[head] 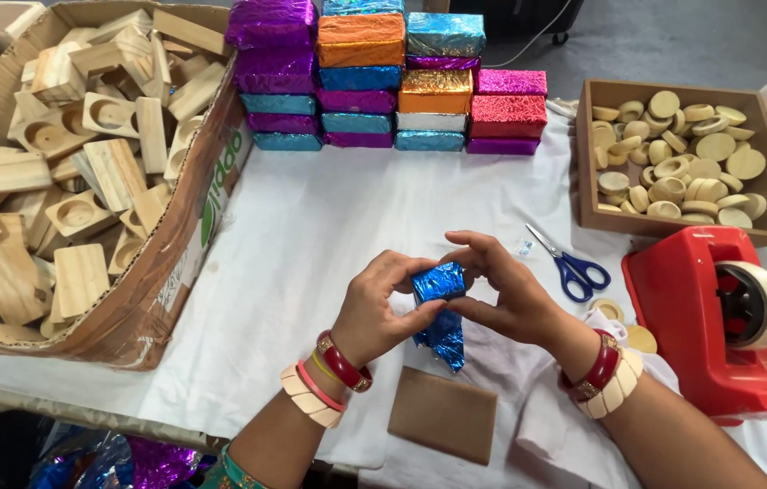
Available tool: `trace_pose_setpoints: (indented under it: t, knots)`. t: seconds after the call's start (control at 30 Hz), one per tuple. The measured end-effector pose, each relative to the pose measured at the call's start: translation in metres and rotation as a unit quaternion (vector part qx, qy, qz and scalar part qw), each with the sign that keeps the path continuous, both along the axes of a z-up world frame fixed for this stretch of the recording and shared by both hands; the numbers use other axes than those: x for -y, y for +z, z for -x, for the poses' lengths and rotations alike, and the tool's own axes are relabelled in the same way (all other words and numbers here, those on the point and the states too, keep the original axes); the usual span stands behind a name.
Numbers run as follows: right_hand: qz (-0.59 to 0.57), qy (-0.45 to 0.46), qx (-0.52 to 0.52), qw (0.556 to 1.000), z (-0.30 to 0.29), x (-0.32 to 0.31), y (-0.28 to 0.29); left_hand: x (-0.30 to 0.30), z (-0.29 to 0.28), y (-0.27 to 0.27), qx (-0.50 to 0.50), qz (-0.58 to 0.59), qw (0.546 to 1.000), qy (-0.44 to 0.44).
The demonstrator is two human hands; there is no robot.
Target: The person wraps a small rectangular wooden block with blue metallic foil. They use a tape dispenser to apply clear tape to secure the foil, folding the edges neatly to create a finished package.
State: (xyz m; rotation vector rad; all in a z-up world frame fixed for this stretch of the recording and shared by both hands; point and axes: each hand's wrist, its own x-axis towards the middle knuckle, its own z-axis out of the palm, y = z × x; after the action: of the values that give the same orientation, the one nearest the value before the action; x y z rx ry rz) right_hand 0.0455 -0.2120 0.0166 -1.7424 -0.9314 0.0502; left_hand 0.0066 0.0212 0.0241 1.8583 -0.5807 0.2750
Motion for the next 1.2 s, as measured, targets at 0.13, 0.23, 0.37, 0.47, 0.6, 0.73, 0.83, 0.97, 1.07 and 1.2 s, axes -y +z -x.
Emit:
trace_pose_setpoints:
  t: [0.13, 0.23, 0.37, 0.47, 0.6, 0.73, 0.83, 0.97, 1.07, 1.2]
  knots:
    - [-0.001, -0.006, -0.001, 1.0, -0.001, 0.001, -0.004, -0.003, -0.001, 0.003, 0.017, -0.027, 0.999, 0.009]
    - [0.029, -0.008, -0.039, 0.999, -0.005, 0.003, -0.017, -0.004, 0.0, 0.003, 0.025, -0.043, 0.999, 0.012]
    - [0.087, 0.016, -0.043, 0.995, -0.004, -0.002, -0.021, -0.003, 0.007, 0.008, 0.139, -0.034, 0.99, -0.014]
    - [0.067, 0.012, -0.017, 0.998, -0.001, -0.003, -0.018, -0.005, 0.011, 0.01, 0.223, -0.013, 0.974, -0.02]
    - [0.012, -0.048, 0.004, 0.999, -0.009, 0.005, -0.029, -0.008, 0.02, 0.016, 0.308, -0.031, 0.951, -0.025]
    - [0.014, -0.174, 0.053, 0.983, -0.032, 0.027, -0.05, 0.001, 0.042, 0.026, 0.526, -0.186, 0.83, 0.014]
    - [-0.086, -0.205, -0.015, 0.975, -0.038, 0.043, -0.045, 0.002, 0.05, 0.033, 0.621, -0.196, 0.759, 0.015]
    - [-0.251, 0.074, -0.408, 0.875, -0.004, 0.017, 0.051, 0.01, 0.049, 0.027, 0.648, -0.215, 0.73, 0.029]
    - [-0.233, 0.207, -0.494, 0.811, 0.0, 0.019, 0.055, 0.017, 0.048, 0.015, 0.644, -0.219, 0.733, 0.012]
    - [-0.195, 0.131, -0.458, 0.857, -0.034, 0.059, -0.019, 0.02, 0.045, 0.015, 0.652, -0.234, 0.721, 0.004]
